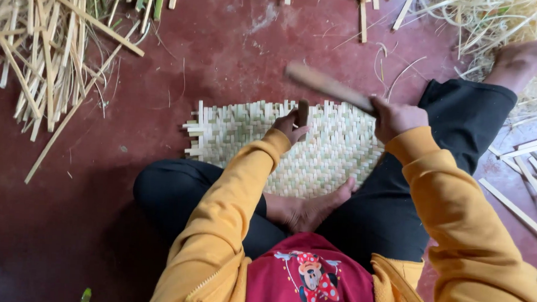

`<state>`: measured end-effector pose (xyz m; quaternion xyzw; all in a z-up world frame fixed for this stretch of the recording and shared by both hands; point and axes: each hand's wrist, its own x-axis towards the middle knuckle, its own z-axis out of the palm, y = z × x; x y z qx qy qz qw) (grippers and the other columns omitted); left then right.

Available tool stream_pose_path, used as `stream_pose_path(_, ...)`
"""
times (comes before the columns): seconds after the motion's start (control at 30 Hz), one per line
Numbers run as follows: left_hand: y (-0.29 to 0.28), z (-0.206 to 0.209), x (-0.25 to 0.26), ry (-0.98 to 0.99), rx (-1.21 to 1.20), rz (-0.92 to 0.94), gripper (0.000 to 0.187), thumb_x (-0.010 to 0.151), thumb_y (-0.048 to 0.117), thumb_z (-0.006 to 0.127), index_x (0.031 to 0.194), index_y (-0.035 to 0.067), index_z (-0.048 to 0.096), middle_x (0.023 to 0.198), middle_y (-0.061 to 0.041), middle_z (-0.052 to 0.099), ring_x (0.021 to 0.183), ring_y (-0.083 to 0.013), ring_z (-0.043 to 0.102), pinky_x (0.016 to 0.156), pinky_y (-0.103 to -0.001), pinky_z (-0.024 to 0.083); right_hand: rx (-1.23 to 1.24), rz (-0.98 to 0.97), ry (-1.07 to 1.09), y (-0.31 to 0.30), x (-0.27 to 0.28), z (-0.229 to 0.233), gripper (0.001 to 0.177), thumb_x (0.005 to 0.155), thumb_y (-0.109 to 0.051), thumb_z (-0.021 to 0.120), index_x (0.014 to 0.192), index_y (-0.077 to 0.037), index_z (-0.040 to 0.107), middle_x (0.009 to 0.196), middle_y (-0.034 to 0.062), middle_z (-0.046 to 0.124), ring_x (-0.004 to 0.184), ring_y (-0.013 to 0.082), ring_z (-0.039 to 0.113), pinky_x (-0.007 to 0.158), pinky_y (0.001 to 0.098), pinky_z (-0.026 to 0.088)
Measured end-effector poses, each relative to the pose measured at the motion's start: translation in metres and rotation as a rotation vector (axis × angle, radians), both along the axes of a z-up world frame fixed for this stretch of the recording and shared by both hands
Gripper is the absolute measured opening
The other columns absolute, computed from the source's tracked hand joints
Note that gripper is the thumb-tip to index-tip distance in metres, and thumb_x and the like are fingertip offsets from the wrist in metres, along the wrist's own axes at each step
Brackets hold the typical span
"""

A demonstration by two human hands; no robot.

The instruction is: Using a wooden mallet to tap and tighten the weave of a bamboo mat.

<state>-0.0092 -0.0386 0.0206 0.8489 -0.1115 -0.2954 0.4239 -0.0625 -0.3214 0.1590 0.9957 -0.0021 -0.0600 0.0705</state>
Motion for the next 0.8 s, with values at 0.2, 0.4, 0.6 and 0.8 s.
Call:
stream_pose_path(0.2, -0.005, 0.043, 0.001, 0.01, -0.153, 0.238, 0.042, 0.091, 0.041, 0.062, 0.118, 0.009, 0.064, 0.1, -0.005, 0.079, 0.095, -0.021, 0.077, 0.084, -0.031, 0.058, 0.568, -0.008, -0.512, -0.028, -0.016, 0.042, 0.046, 0.087, 0.009, 0.062, 0.133, 0.001, 0.064, 0.091, 0.0197, 0.069, 0.066, 0.0355, 0.061, 0.061, 0.0433, 0.05)
stream_pose_path(0.4, -0.043, -0.028, 0.011, -0.237, -0.022, 0.02, 0.046, 0.086, 0.039, 0.072, 0.119, 0.007, 0.068, 0.101, -0.011, 0.077, 0.086, -0.0268, 0.073, 0.082, -0.035, 0.056, 0.928, -0.054, -0.494, -0.01, -0.018, 0.114, 0.039, 0.098, 0.019, 0.061, 0.132, 0.001, 0.06, 0.084, 0.0013, 0.043, 0.067, 0.0138, 0.03, 0.064, 0.0268, 0.029)
stream_pose_path(0.6, -0.054, -0.024, 0.023, -0.209, 0.157, -0.123, 0.056, 0.089, 0.043, 0.068, 0.135, 0.014, 0.057, 0.099, -0.009, 0.077, 0.081, -0.0281, 0.074, 0.076, -0.038, 0.058, 0.924, 0.045, -0.574, -0.028, -0.008, 0.139, 0.039, 0.106, 0.028, 0.065, 0.137, 0.005, 0.057, 0.085, 0.0022, 0.034, 0.068, 0.0166, 0.029, 0.067, 0.0311, 0.029)
stream_pose_path(0.8, -0.054, -0.027, 0.019, -0.216, 0.154, -0.084, 0.05, 0.086, 0.043, 0.069, 0.125, 0.012, 0.064, 0.092, -0.011, 0.076, 0.076, -0.0287, 0.071, 0.073, -0.038, 0.057, 1.188, 0.136, -0.674, -0.035, 0.005, 0.128, 0.046, 0.103, 0.029, 0.058, 0.14, 0.003, 0.05, 0.12, 0.0136, 0.054, 0.083, 0.019, 0.041, 0.078, 0.0306, 0.037)
